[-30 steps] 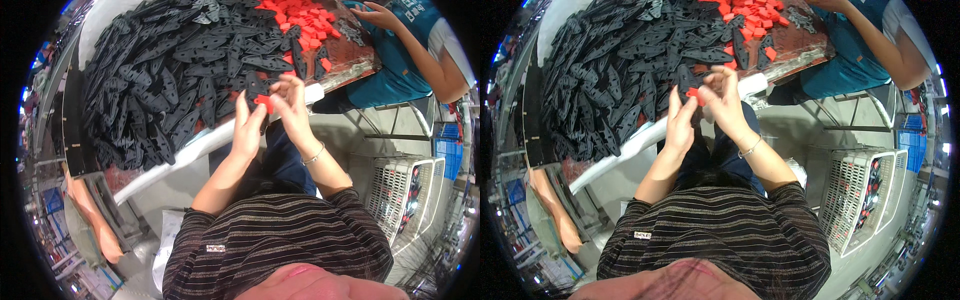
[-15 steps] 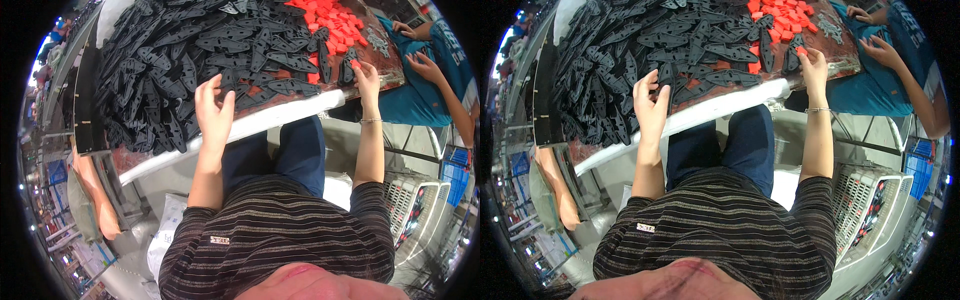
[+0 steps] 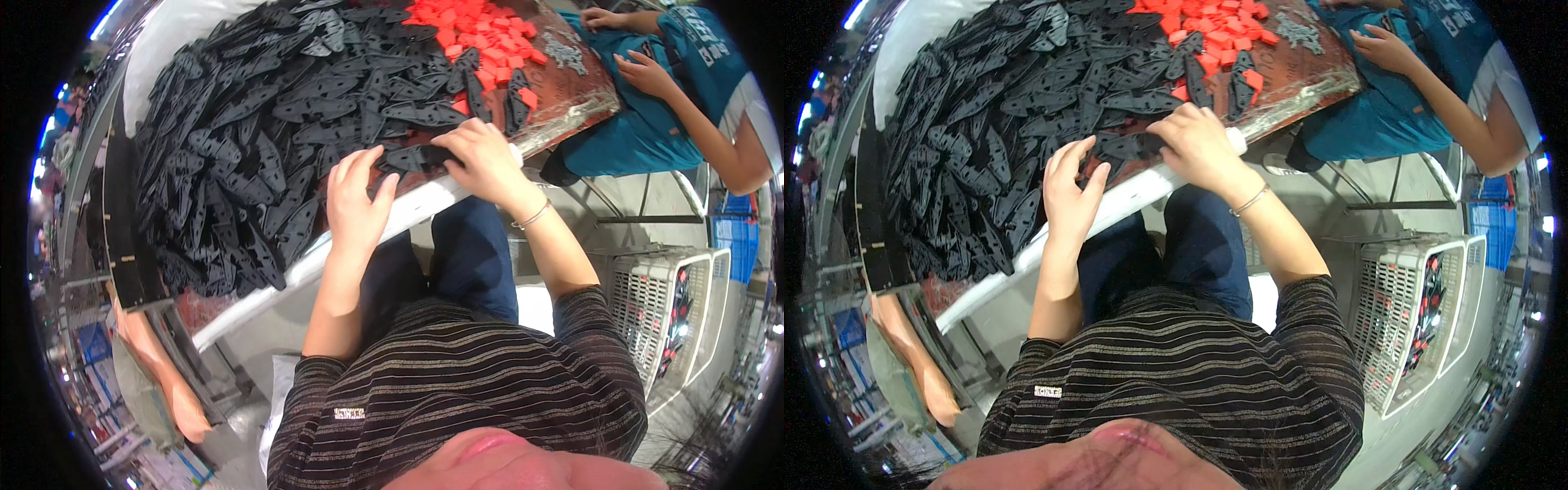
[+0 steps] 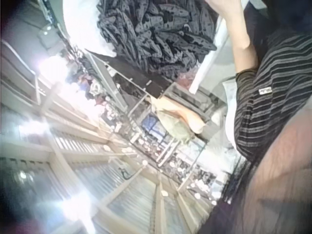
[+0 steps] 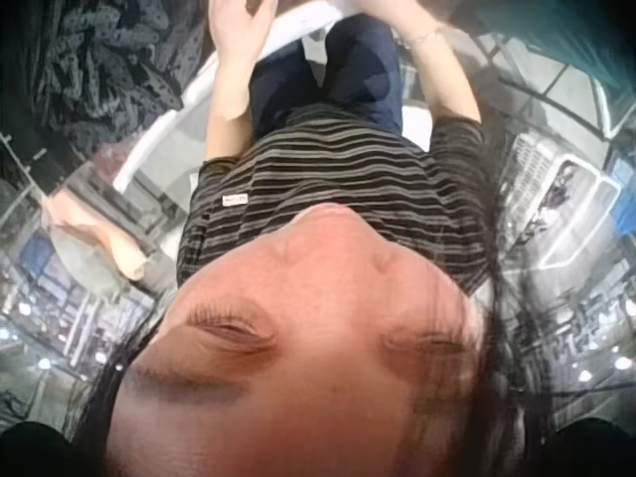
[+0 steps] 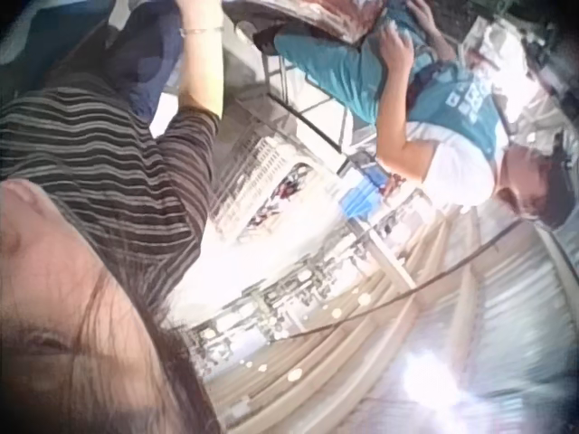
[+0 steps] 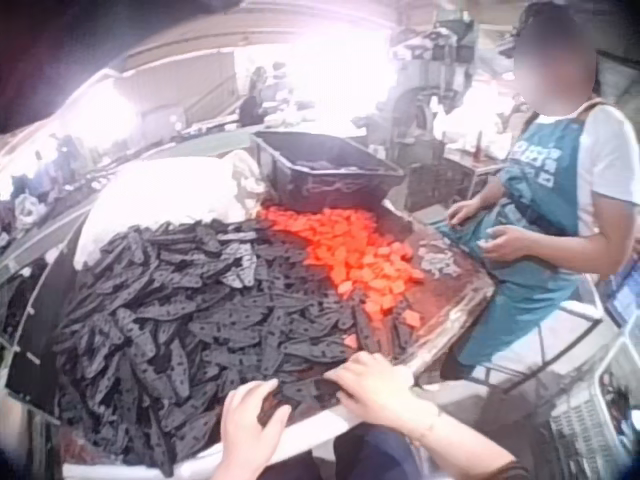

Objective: The person repeatedly picks up black plastic components and red plastic components from a table, snaps them together by hand, and places the assembled units back on the table. The process is repeated continuously.

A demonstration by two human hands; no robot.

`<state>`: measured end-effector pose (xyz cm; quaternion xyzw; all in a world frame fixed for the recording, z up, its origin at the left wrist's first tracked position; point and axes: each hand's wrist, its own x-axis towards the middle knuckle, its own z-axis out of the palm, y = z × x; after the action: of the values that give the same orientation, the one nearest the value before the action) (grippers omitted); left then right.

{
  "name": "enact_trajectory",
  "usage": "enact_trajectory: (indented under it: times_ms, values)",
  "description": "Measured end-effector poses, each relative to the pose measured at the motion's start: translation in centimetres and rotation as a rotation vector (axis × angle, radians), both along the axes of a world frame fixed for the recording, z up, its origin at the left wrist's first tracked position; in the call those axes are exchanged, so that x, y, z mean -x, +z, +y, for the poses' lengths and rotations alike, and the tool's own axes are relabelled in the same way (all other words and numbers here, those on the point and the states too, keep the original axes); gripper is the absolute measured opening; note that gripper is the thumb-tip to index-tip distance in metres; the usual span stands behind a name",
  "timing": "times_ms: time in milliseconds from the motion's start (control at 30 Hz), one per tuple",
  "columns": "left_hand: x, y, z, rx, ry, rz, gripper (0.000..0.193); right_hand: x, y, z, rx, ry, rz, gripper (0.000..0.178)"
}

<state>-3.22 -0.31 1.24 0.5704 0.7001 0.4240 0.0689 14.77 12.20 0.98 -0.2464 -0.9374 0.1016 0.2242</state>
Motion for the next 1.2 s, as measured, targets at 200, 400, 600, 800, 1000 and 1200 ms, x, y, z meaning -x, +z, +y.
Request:
enact_trajectory:
  times_ms: [200,400,600,800,1000,1200]
  values:
    - [-1.4,0.3,2.7,-0.008,-0.165,0.145,0.046,-0.1,0.1,-0.4,0.006,0.010,0.004,0.029]
    - [-1.7,-0.5,3.9,0.274,-0.357,0.012,0.033,-1.0,0.5,0.7,0.134,0.118,0.287,0.028]
    - [-0.7,-3.1,4.9,0.082,-0.383,-1.283,0.027,-8.6,-2.4,15.5,0.064,-0.623,0.416,0.031]
    - [-0.8,-2.9,5.0,0.119,-0.394,-1.411,0.032,-11.6,-6.9,21.5,-0.252,-0.854,-0.051,0.036]
    - [-0.6,-3.5,4.9,0.070,-0.404,-1.364,0.028,-10.0,-6.1,19.3,-0.324,-0.669,0.078,0.018]
    - [-0.3,-2.7,4.4,-0.252,-0.440,-0.689,0.025,-13.2,-5.1,20.7,-0.113,-0.921,0.250,0.024]
